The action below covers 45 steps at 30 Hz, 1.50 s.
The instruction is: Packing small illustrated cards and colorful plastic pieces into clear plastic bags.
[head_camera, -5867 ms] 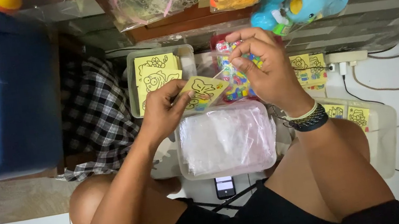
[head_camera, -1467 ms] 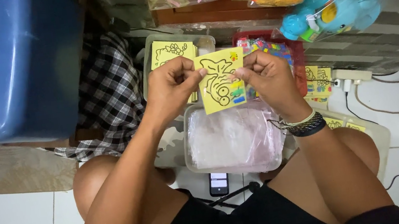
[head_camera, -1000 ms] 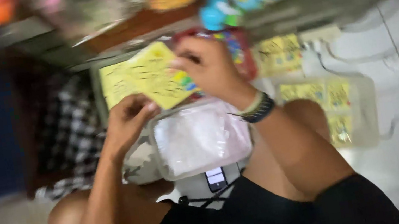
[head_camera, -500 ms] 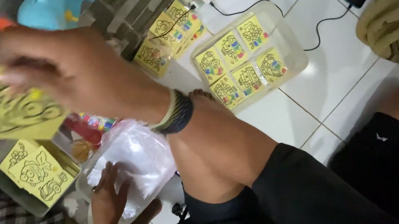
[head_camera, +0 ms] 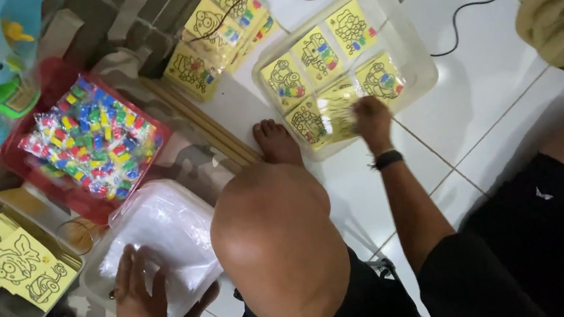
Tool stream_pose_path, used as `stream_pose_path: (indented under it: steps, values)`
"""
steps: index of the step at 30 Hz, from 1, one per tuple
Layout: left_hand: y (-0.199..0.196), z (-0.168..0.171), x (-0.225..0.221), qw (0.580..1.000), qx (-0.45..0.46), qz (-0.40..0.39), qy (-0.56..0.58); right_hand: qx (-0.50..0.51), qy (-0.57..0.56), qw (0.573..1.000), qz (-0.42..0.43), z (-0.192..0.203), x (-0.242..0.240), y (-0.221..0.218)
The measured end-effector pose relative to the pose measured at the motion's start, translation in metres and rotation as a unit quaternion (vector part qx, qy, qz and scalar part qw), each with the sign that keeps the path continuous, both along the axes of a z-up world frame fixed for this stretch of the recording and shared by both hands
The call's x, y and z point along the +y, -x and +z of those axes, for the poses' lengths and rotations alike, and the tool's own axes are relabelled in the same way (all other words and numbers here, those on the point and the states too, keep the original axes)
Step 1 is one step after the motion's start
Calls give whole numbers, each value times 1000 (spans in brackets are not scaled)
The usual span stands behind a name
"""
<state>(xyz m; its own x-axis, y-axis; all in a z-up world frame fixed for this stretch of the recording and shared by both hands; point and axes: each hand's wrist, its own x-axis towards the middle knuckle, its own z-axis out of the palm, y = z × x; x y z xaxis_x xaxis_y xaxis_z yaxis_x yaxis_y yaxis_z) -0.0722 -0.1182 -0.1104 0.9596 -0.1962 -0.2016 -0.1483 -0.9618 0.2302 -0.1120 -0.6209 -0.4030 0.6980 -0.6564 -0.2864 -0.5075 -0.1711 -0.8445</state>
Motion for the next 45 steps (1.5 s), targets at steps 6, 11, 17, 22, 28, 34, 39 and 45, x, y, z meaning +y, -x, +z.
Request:
stream_pose_path:
  steps: [6,11,17,22,28,34,39,45]
  values:
    - [0,-12,9,999,-32,-4,-28,-54,282,955,76,-30,-104,-55]
    - [-3,-14,14,999,0,53,-9,-13,259,964,59,18,-128,-128]
    - [0,-23,22,984,77,147,60,-209,22,971,112,135,30,-98]
    - [-1,-34,42,972,142,185,-1,-138,-193,963,126,166,104,-54]
    - [-5,-24,48,983,115,146,9,-28,-321,931,171,182,56,-32]
    - [-7,-8,50,977,167,129,35,-139,-130,857,478,424,171,-92]
    - [-4,-20,59,987,137,78,40,-150,108,719,670,496,262,-136]
    - [-2,29,61,975,211,-64,14,-59,310,607,730,418,355,-194]
